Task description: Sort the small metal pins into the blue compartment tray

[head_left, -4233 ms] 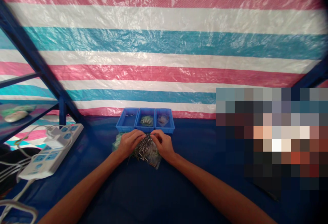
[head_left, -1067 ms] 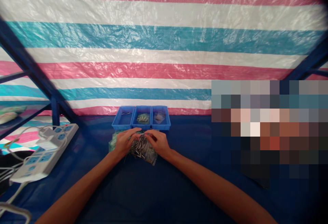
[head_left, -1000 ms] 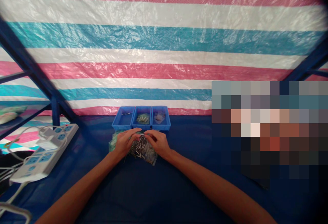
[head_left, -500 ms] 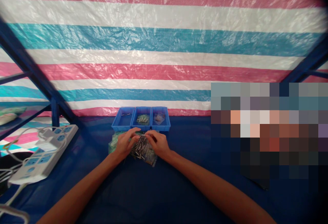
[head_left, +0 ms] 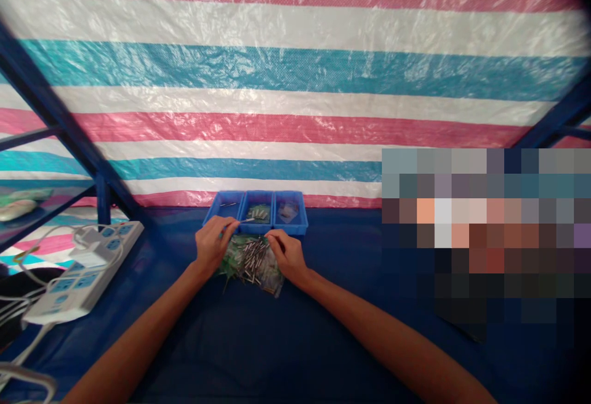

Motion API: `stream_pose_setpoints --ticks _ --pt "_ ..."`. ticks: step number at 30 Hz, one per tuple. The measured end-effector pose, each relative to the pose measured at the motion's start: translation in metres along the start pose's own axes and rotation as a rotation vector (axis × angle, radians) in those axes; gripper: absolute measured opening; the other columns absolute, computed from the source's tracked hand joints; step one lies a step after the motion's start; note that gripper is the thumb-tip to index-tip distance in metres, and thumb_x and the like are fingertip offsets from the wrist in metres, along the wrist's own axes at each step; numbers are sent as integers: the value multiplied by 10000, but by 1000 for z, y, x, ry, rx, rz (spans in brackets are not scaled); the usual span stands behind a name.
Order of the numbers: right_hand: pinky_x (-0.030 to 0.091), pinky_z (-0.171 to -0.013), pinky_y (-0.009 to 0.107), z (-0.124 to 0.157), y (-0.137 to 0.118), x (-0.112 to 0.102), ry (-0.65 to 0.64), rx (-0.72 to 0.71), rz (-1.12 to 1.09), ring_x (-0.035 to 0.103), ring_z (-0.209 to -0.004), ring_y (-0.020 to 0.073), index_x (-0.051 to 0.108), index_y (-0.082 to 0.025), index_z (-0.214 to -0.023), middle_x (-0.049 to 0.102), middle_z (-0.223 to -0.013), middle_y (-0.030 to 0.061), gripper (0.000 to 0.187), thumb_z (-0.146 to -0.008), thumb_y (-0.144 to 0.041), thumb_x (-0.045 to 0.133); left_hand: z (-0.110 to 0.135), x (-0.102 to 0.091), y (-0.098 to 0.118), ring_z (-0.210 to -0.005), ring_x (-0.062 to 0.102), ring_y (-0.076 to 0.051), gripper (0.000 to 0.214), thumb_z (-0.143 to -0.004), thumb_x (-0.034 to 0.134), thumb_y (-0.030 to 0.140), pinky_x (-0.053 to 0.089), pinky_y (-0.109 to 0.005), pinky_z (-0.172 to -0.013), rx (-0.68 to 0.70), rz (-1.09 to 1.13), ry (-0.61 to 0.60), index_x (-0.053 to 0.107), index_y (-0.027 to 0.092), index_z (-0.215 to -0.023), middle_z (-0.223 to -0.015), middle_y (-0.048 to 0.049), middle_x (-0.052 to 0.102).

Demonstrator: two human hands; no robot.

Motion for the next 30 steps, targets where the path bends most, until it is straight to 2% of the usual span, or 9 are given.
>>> stream_pose_setpoints --ticks 2,4,7,10,14,17,21,30 --pt "456 -698 240 0 -1 0 1 -12 -2 610 -714 147 636 -180 -958 668 -833 34 284 -953 -319 388 -7 -12 -16 -696 609 -149 109 -876 584 256 458 -264 -700 -34 -98 110 662 184 -852 -777 -36 692" --pt "455 -699 239 0 -1 1 -5 -16 5 613 -717 146 638 -183 -963 673 -841 32 279 -953 -307 389 -13 -14 -26 -731 614 -170 110 -872 587 260 452 -284 -713 -36 -180 141 666 185 -863 -797 -48 702" --pt "451 -683 239 0 1 2 -2 -6 46 612 -706 148 645 -187 -957 674 -812 28 269 -947 -298 400 -17 1 -29 -796 612 -210 123 -860 597 298 430 -328 -726 -12 -274 33 667 198 -872 -835 -58 707" --pt "443 -666 241 -2 4 2 9 6 122 598 -673 146 657 -185 -924 663 -770 25 230 -924 -276 446 -15 14 -19 -831 604 -221 128 -878 561 270 423 -344 -746 40 -280 -83 663 193 -877 -832 -59 701" --pt "434 -679 249 -3 8 5 -15 13 284 576 -682 150 683 -198 -840 622 -725 18 166 -878 -247 529 -7 20 -3 -802 612 -186 124 -884 539 232 460 -319 -780 113 -123 -192 656 193 -895 -843 -48 692" --pt "439 -707 255 -3 13 7 -33 43 360 584 -730 159 700 -208 -874 618 -764 25 121 -844 -258 593 1 26 7 -790 620 -169 135 -886 531 235 486 -297 -783 181 1 -288 659 202 -910 -843 -45 692" --pt "452 -723 260 -3 17 12 -75 70 384 598 -745 160 711 -217 -936 626 -800 23 146 -824 -272 635 7 32 11 -779 620 -162 157 -899 505 243 503 -294 -773 201 20 -326 653 193 -907 -832 -50 688" --pt "441 -695 262 -3 18 15 -114 69 406 603 -746 163 716 -227 -831 637 -781 22 79 -821 -269 649 16 43 18 -814 620 -166 119 -891 524 209 492 -294 -790 169 53 -418 640 190 -911 -851 -46 684"
Point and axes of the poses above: each hand's wrist, its own z-axis away from the middle knuckle, its own x-axis out of the palm, y = z × x, the point moved 9 cm from there along -z, towards the middle knuckle
